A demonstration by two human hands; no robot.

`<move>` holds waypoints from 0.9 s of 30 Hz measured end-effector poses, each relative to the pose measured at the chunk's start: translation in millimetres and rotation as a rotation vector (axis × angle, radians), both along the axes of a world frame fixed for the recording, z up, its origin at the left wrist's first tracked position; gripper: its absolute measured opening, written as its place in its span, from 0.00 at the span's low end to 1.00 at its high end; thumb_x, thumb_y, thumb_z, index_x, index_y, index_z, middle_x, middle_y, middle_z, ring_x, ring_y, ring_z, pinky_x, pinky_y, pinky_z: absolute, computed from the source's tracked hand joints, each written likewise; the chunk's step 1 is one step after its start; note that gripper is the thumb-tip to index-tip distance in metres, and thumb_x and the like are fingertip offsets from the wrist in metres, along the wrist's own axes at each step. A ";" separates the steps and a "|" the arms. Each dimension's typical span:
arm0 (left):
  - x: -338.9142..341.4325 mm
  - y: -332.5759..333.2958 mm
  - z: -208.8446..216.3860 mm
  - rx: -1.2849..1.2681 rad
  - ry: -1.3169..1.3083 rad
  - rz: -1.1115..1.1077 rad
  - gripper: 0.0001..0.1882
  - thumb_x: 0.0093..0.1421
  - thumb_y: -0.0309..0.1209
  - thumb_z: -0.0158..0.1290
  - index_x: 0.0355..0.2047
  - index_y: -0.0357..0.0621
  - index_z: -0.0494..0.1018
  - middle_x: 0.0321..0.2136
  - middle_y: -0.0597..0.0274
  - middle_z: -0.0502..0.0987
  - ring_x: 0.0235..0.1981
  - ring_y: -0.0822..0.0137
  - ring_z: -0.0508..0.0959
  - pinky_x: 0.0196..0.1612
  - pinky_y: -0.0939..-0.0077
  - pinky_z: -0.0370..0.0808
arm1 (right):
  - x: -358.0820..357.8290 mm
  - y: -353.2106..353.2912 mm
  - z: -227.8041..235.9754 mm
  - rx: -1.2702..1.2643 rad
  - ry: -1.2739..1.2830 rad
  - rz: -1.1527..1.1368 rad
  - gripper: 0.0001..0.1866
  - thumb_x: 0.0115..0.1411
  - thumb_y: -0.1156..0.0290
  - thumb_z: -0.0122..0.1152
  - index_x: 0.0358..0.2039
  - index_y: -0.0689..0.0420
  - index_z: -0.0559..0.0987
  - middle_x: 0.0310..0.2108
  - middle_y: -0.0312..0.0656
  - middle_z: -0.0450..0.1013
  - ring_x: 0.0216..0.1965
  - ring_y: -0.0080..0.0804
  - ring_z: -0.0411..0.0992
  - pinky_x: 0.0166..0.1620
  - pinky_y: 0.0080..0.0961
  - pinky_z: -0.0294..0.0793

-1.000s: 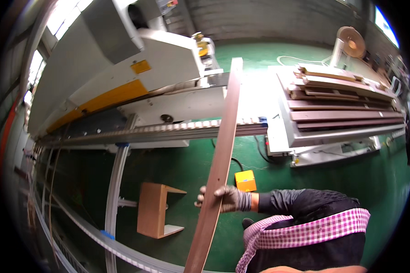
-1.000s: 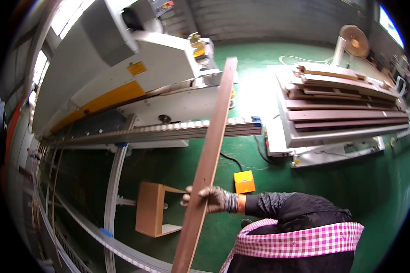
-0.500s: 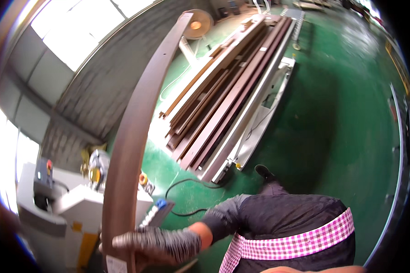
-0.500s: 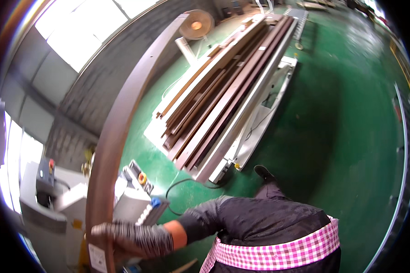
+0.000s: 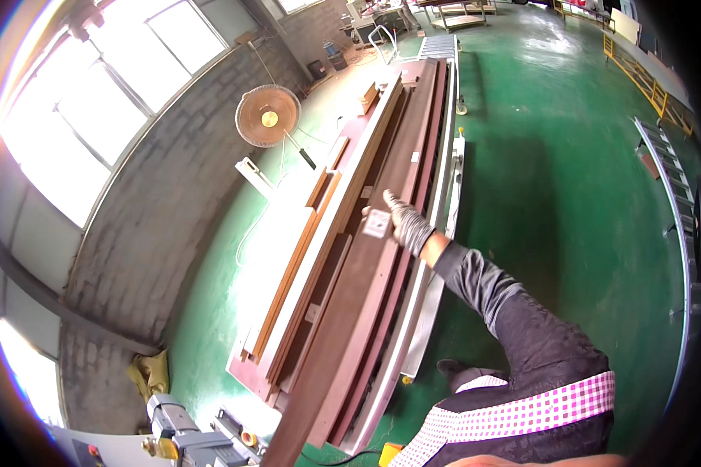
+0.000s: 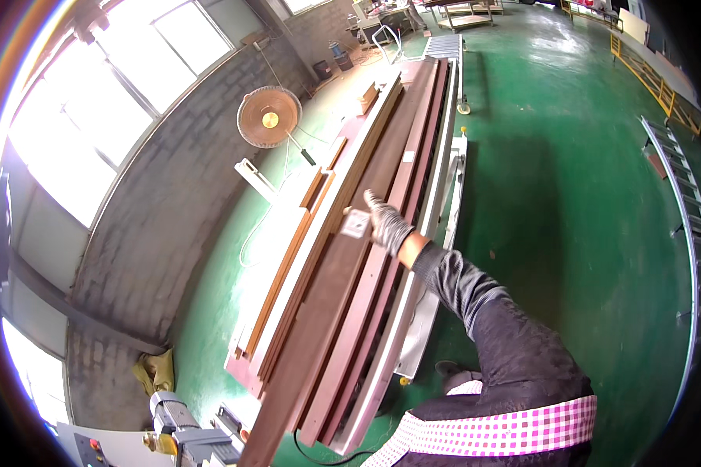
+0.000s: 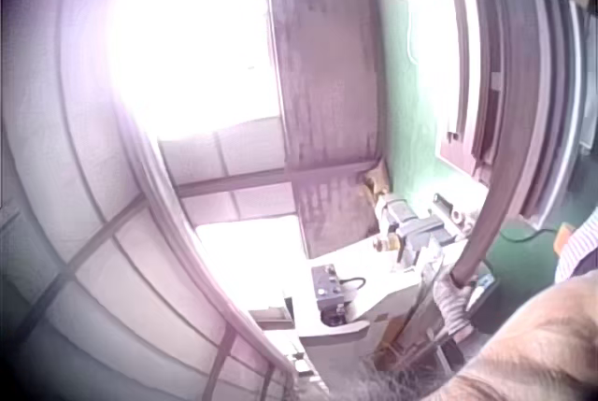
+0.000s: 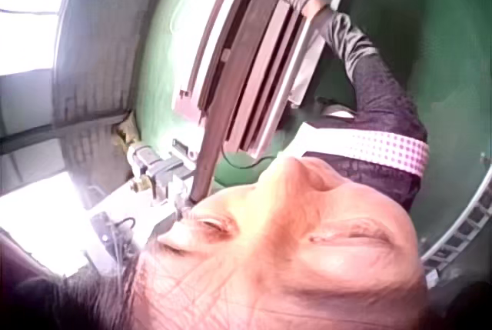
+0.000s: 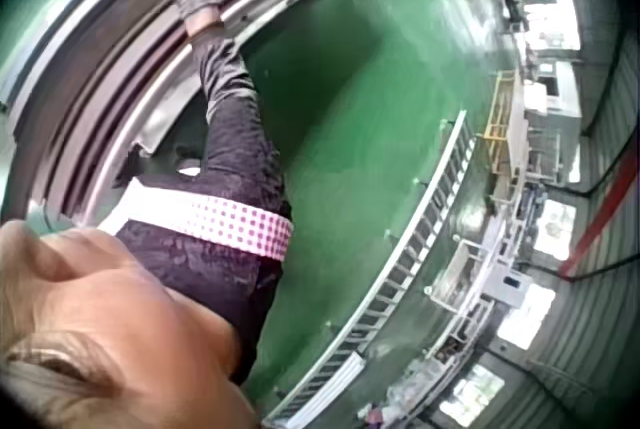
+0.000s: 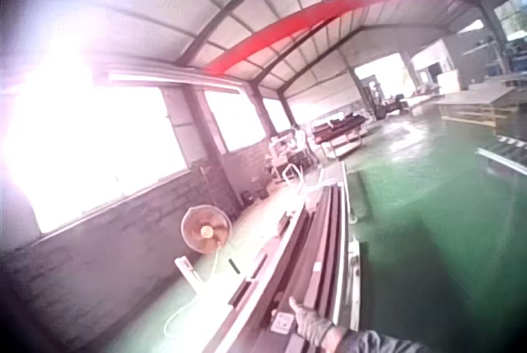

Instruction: The person picks up long wooden slats from a large white machine and stacks them onto a red pallet, then pushes a mobile metal rack to a different part of the workshop floor.

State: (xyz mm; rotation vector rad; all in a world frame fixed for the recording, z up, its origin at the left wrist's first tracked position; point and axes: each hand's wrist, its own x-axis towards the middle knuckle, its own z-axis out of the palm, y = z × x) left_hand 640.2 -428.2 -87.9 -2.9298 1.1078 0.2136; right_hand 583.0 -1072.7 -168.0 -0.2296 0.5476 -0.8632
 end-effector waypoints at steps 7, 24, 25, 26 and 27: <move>46.2 -94.3 -26.6 0.048 0.043 0.035 0.37 0.34 0.51 0.70 0.45 0.51 0.75 0.37 0.53 0.79 0.41 0.49 0.78 0.47 0.54 0.73 | -19.8 -156.7 -91.6 -0.092 0.648 -0.060 0.36 0.62 0.40 0.55 0.60 0.54 0.69 0.61 0.45 0.67 0.59 0.41 0.67 0.64 0.40 0.58; 80.3 -255.8 -136.3 -0.036 -0.080 0.049 0.42 0.21 0.54 0.74 0.39 0.50 0.76 0.35 0.56 0.79 0.38 0.53 0.78 0.41 0.58 0.74 | -9.7 -199.4 -151.5 -0.163 1.054 0.096 0.28 0.60 0.67 0.64 0.58 0.59 0.66 0.59 0.51 0.65 0.59 0.51 0.66 0.56 0.51 0.71; 79.2 -269.4 -144.1 -0.117 -0.109 0.025 0.42 0.22 0.54 0.73 0.40 0.50 0.77 0.35 0.57 0.79 0.39 0.54 0.78 0.42 0.59 0.75 | -7.5 -196.1 -156.4 -0.131 0.933 0.077 0.26 0.59 0.70 0.63 0.57 0.58 0.67 0.57 0.51 0.66 0.58 0.52 0.67 0.54 0.53 0.73; 75.3 -290.5 -136.7 -0.105 -0.005 0.096 0.40 0.23 0.48 0.75 0.39 0.46 0.76 0.36 0.54 0.78 0.40 0.51 0.77 0.45 0.57 0.74 | -7.2 -185.6 -158.5 -0.231 0.999 0.107 0.25 0.58 0.75 0.62 0.55 0.58 0.66 0.52 0.49 0.67 0.54 0.50 0.69 0.51 0.55 0.76; 76.4 -304.3 -143.4 -0.098 0.039 0.096 0.41 0.25 0.49 0.74 0.43 0.46 0.76 0.38 0.52 0.78 0.41 0.51 0.77 0.45 0.58 0.74 | -3.7 -174.6 -166.0 -0.317 1.149 0.086 0.21 0.55 0.70 0.61 0.50 0.55 0.70 0.45 0.49 0.72 0.49 0.40 0.73 0.50 0.50 0.75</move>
